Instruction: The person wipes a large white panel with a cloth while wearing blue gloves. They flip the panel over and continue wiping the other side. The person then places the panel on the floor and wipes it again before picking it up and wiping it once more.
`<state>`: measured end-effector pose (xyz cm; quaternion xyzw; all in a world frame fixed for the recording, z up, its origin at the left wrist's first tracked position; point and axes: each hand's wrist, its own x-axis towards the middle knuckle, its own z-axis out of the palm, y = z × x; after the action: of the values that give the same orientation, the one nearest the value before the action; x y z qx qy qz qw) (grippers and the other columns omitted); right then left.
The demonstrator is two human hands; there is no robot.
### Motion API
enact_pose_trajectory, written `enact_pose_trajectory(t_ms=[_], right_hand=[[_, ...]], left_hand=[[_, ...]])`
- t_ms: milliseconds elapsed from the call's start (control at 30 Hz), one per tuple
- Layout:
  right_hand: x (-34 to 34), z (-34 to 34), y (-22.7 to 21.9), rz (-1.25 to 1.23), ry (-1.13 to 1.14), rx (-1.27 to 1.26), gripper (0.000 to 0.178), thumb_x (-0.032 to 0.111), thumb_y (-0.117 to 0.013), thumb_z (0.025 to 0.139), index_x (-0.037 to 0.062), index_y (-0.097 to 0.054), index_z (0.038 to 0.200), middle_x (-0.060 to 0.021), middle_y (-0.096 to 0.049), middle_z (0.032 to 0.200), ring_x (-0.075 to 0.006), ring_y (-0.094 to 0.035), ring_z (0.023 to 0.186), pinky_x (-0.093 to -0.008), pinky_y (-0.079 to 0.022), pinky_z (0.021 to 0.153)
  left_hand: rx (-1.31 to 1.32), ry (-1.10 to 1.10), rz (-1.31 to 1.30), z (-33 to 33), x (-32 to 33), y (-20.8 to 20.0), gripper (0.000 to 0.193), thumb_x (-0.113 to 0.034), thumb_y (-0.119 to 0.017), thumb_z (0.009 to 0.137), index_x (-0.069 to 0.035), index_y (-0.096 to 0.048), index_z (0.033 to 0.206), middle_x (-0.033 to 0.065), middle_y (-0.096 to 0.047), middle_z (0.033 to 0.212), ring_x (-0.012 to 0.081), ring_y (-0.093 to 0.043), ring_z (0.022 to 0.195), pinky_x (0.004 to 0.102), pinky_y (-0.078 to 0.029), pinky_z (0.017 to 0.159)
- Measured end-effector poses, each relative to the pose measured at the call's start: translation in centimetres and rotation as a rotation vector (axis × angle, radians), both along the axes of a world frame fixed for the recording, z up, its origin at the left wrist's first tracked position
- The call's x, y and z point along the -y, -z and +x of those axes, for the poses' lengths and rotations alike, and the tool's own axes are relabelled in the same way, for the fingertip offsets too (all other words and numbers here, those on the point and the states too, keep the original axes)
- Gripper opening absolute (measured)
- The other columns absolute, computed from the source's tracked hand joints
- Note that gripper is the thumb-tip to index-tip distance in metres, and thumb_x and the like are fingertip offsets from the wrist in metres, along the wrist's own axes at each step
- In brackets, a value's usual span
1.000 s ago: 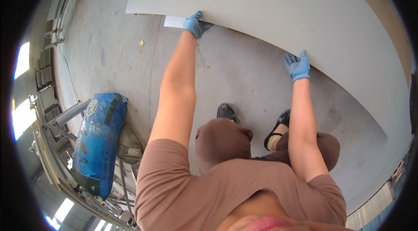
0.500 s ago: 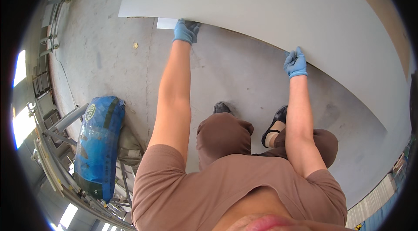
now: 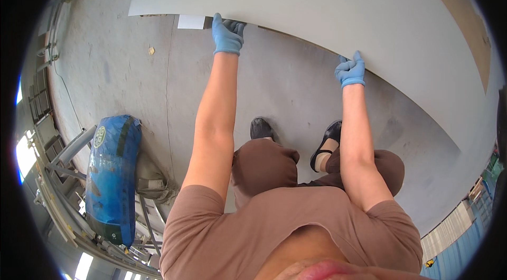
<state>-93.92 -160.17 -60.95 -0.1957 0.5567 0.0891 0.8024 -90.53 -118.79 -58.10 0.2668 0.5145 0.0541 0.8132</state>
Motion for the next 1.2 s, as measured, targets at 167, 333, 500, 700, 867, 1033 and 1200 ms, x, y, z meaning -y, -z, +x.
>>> enact_pose_trajectory(t_ms=[167, 333, 500, 700, 867, 1033, 1200], right_hand=[[0.0, 0.2, -0.4, 0.020, -0.021, -0.017, 0.030, 0.039, -0.074, 0.095, 0.0144, -0.068, 0.110, -0.0154, -0.067, 0.129, -0.0045, -0.025, 0.041, -0.0177, -0.024, 0.037], [-0.1, 0.2, -0.4, 0.039, -0.026, 0.001, 0.027, 0.039, -0.074, 0.095, 0.0158, -0.069, 0.106, -0.0132, -0.068, 0.127, -0.0044, -0.026, 0.041, -0.0173, -0.027, 0.037], [-0.2, 0.0, -0.6, 0.027, 0.012, 0.004, 0.024, 0.038, -0.075, 0.095, 0.0159, -0.068, 0.103, -0.0104, -0.068, 0.124, -0.0040, -0.025, 0.041, -0.0165, -0.026, 0.038], [0.0, -0.1, 0.4, 0.101, 0.002, 0.074, 0.018, 0.032, -0.074, 0.097, 0.0168, -0.067, 0.103, -0.0069, -0.068, 0.121, -0.0030, -0.029, 0.043, -0.0164, -0.028, 0.040], [-0.9, -0.3, 1.4, -0.086, 0.045, 0.023, 0.016, 0.031, -0.074, 0.098, 0.0188, -0.067, 0.106, -0.0032, -0.070, 0.108, -0.0144, -0.058, 0.064, -0.0377, -0.059, 0.074], [-1.8, -0.6, 0.7, -0.056, 0.035, 0.119, 0.019, 0.031, -0.071, 0.101, 0.0189, -0.066, 0.115, -0.0032, -0.069, 0.100, -0.0246, -0.063, 0.077, -0.0567, -0.052, 0.106], [-2.4, -0.5, 0.2, 0.000, 0.159, 0.225, 0.019, 0.027, -0.063, 0.106, 0.0138, -0.064, 0.120, -0.0047, -0.068, 0.099, -0.0227, -0.058, 0.071, -0.0644, -0.049, 0.113]], left_hand=[[0.013, -0.085, -0.197, 0.4, 0.8, -0.2, 0.065, -0.058, -0.065, 0.098, -0.003, -0.058, 0.133, 0.0107, -0.065, 0.135, 0.0281, -0.067, 0.121, 0.0423, -0.061, 0.096], [0.037, -0.131, -0.257, 1.5, 1.4, -0.4, 0.051, -0.056, -0.068, 0.096, -0.010, -0.065, 0.119, 0.0030, -0.072, 0.113, 0.0224, -0.071, 0.102, 0.0333, -0.063, 0.080], [0.120, -0.148, -0.273, 2.5, 0.5, 0.6, 0.044, -0.050, -0.067, 0.096, -0.017, -0.065, 0.125, 0.0040, -0.072, 0.121, 0.0268, -0.070, 0.111, 0.0449, -0.062, 0.089], [0.147, -0.096, -0.206, 3.3, 0.3, 3.1, 0.050, -0.054, -0.055, 0.102, -0.020, -0.061, 0.138, 0.0061, -0.066, 0.138, 0.0311, -0.063, 0.124, 0.0519, -0.058, 0.098], [0.043, -0.032, -0.136, 4.0, -0.5, 3.9, 0.044, -0.052, -0.053, 0.105, -0.020, -0.062, 0.134, 0.0040, -0.069, 0.132, 0.0295, -0.067, 0.119, 0.0516, -0.060, 0.096], [0.051, 0.007, -0.082, 3.9, 0.4, 2.7, 0.039, -0.044, -0.053, 0.103, -0.020, -0.062, 0.133, 0.0023, -0.069, 0.130, 0.0252, -0.070, 0.113, 0.0473, -0.063, 0.089], [0.028, 0.036, -0.022, 4.2, 1.0, 2.2, 0.037, -0.042, -0.053, 0.102, -0.019, -0.063, 0.129, 0.0032, -0.070, 0.127, 0.0248, -0.071, 0.109, 0.0449, -0.065, 0.083]])
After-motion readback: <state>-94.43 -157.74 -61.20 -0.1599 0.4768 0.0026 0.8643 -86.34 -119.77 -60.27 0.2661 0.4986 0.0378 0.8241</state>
